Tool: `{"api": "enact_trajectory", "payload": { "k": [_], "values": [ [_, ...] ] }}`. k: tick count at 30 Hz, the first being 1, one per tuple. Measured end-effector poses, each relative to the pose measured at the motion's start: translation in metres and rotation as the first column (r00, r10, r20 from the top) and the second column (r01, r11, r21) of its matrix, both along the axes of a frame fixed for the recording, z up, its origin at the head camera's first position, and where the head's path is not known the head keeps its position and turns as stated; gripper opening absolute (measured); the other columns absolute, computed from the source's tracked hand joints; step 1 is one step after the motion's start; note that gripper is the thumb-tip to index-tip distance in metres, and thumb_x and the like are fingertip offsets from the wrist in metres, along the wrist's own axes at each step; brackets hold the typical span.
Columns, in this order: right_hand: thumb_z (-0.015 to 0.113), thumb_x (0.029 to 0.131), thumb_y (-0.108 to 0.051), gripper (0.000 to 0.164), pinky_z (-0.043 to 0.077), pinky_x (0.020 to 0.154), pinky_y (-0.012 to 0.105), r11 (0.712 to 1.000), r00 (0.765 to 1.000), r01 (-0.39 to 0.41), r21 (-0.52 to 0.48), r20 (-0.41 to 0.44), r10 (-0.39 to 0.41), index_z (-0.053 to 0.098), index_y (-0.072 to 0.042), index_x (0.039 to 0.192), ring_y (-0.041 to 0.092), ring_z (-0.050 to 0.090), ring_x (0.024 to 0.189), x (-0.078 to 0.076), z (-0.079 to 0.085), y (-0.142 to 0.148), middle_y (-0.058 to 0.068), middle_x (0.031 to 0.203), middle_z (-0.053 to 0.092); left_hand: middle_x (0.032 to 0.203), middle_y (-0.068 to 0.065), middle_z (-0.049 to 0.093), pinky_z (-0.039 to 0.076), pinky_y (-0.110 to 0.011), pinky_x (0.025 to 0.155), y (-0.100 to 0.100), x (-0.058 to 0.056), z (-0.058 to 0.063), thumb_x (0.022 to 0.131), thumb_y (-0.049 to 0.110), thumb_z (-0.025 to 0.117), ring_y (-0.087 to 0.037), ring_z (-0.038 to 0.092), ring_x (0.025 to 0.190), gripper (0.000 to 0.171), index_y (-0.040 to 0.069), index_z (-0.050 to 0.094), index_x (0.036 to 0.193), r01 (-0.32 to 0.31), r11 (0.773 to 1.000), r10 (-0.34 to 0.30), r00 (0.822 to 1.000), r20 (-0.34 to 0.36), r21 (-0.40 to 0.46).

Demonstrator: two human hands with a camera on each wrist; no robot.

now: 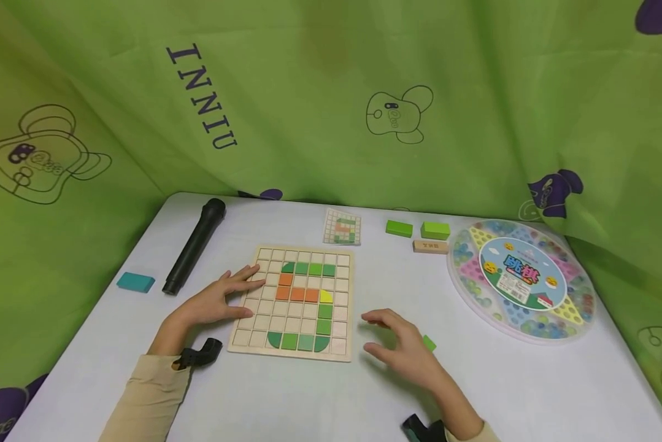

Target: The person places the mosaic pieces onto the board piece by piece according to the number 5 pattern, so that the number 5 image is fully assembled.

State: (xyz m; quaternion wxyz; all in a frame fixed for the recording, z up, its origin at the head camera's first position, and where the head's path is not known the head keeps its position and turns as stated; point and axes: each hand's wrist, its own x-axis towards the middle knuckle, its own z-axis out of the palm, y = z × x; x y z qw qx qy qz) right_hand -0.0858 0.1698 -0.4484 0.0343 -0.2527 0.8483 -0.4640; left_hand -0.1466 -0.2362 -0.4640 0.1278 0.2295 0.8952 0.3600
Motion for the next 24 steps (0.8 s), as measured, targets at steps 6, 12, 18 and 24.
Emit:
{"api": "enact_trajectory", "payload": {
  "k": [6, 12, 18, 24],
  "values": [
    [0.071, 0.084, -0.008, 0.045, 0.04, 0.094, 0.006, 0.996, 0.996, 0.087, 0.01, 0.026, -0.087, 0.056, -0.01, 0.126, -0.004, 0.052, 0.114, 0.006, -0.005, 0.056, 0.012, 0.122, 0.061, 0.156, -0.012, 0.024, 0.001, -0.057, 0.117, 0.001, 0.0, 0.0, 0.079, 0.035, 0.075, -0.034, 0.014, 0.146, 0.069, 0.012, 0.05, 0.138, -0.002, 1.0, 0.002, 1.0, -0.001, -0.004],
    [0.069, 0.086, -0.012, 0.042, 0.041, 0.092, 0.005, 0.991, 0.99, 0.102, 0.082, 0.088, -0.109, 0.056, -0.008, 0.126, -0.007, 0.052, 0.111, 0.005, -0.013, 0.089, 0.012, 0.123, 0.061, 0.156, -0.012, 0.024, 0.001, -0.057, 0.117, 0.002, 0.001, 0.001, 0.079, 0.034, 0.075, -0.034, 0.014, 0.146, 0.068, 0.012, 0.05, 0.138, -0.007, 1.0, 0.007, 1.0, 0.004, -0.007],
    [0.066, 0.088, -0.009, 0.044, 0.034, 0.095, 0.001, 0.995, 0.993, -0.021, 0.093, 0.115, 0.01, 0.053, -0.011, 0.13, -0.012, 0.045, 0.118, 0.005, -0.016, 0.104, 0.009, 0.128, 0.055, 0.157, -0.012, 0.024, 0.001, -0.057, 0.117, 0.002, 0.001, 0.002, 0.079, 0.035, 0.075, -0.034, 0.013, 0.146, 0.068, 0.012, 0.05, 0.138, -0.008, 1.0, 0.008, 1.0, 0.004, -0.013],
    [0.057, 0.089, 0.007, 0.046, 0.033, 0.098, 0.001, 0.992, 0.99, -0.113, 0.058, 0.093, 0.107, 0.052, -0.01, 0.131, -0.011, 0.041, 0.123, 0.001, -0.021, 0.109, 0.011, 0.13, 0.053, 0.157, -0.012, 0.023, 0.001, -0.057, 0.117, 0.001, 0.001, 0.001, 0.08, 0.035, 0.075, -0.034, 0.013, 0.146, 0.068, 0.012, 0.05, 0.139, -0.009, 1.0, 0.009, 1.0, 0.005, -0.019]
  ]
}}
